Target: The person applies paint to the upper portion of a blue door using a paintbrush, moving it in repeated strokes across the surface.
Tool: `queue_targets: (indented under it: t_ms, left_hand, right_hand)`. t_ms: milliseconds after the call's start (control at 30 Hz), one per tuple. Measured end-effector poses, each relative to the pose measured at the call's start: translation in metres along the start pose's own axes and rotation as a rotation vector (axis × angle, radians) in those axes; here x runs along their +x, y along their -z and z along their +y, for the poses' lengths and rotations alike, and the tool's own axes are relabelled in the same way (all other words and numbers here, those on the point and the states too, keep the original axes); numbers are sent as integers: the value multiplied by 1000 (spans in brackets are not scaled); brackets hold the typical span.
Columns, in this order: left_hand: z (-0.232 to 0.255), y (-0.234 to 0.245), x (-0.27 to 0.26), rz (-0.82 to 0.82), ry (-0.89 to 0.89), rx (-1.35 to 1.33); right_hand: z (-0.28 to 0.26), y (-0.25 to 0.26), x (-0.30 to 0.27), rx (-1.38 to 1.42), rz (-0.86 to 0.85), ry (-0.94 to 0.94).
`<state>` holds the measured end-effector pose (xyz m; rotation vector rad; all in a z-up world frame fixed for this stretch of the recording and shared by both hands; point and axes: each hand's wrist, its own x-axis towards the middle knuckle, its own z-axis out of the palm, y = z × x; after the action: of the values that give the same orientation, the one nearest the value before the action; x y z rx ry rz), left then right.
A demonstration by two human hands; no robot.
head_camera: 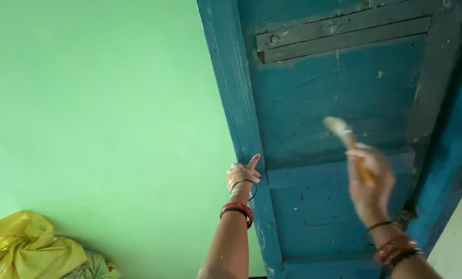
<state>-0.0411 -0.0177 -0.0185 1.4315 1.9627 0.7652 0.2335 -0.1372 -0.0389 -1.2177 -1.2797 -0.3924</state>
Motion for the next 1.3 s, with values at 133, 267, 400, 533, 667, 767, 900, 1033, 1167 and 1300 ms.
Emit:
queue_targets:
  t_ms: [133, 267, 400, 533, 667, 767, 900, 1033, 1167, 1300]
  left_hand:
    - [-3, -5, 13, -33, -19, 82]
    - [-1, 0, 22, -51, -27, 213]
    - [2, 2, 24, -92, -17, 253]
    - [-1, 2, 26, -51, -37, 275]
    - [-1, -2, 38, -140, -22, 304]
    - [-7, -6, 38, -85, -71, 263]
    - [-5, -4, 30, -60, -71, 272]
    - [-5, -1, 22, -84, -78, 205]
    - [-2, -1, 25, -64, -44, 228]
    - [-1, -4, 32, -95, -7, 294]
  right_hand:
    - [28, 21, 10, -158, 197, 16]
    - [32, 20, 17, -95, 240, -92]
    - [-1, -10, 12, -24, 141, -121]
    - [-38, -44, 4, 43, 37, 58]
    - [-69, -65, -19, 206, -143, 272]
    - [-79, -62, -35, 260, -388, 235]
    - [-81, -45, -36, 204, -612, 143]
    - [-71, -38, -23, 118, -812, 94]
    - [-52, -46, 1, 183, -682, 185]
    - [-17, -33, 27, 182, -143, 287]
